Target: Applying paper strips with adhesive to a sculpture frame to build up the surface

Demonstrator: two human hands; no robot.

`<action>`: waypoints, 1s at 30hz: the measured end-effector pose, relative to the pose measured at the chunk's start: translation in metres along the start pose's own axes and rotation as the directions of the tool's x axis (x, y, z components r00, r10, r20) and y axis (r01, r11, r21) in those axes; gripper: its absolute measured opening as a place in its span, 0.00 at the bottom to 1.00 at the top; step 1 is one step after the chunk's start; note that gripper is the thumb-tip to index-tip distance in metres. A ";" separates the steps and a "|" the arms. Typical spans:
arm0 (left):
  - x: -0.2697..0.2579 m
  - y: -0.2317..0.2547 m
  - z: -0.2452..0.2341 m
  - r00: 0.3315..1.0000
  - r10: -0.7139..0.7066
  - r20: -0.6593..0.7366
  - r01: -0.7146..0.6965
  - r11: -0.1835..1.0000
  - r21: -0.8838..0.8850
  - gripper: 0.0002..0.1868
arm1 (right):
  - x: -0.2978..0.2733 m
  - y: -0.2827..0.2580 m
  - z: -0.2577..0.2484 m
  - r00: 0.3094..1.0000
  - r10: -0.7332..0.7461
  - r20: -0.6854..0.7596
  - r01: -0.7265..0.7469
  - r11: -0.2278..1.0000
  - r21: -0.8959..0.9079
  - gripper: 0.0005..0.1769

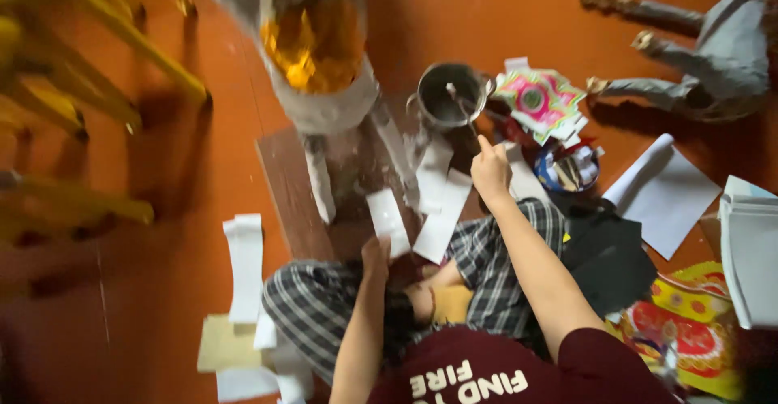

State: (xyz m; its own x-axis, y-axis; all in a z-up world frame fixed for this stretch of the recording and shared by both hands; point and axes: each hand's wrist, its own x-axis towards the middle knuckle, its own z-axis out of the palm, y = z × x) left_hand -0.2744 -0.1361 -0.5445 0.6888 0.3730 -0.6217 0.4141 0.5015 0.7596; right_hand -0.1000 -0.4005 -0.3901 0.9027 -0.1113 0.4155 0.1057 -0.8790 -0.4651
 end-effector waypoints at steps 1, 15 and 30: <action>-0.004 0.006 -0.003 0.999 0.017 0.030 -0.019 0.998 0.052 0.18 | 0.014 0.012 0.020 1.000 -0.023 -0.003 0.023 0.999 -0.038 0.22; -0.057 0.066 0.012 0.935 -0.051 0.350 0.082 0.994 -0.075 0.07 | -0.085 -0.104 -0.049 0.607 -0.530 0.593 0.253 0.836 0.487 0.25; -0.055 0.071 0.005 0.870 -0.151 0.469 0.280 0.935 -0.218 0.21 | -0.095 -0.104 -0.053 0.781 -0.595 0.190 0.482 0.768 0.421 0.06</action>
State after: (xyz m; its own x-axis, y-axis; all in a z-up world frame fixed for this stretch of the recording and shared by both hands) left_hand -0.2796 -0.1254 -0.4558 0.8159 -0.1172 -0.5662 0.4502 0.7432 0.4949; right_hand -0.2190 -0.3233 -0.3399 0.7217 0.5239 0.4524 0.6921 -0.5335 -0.4862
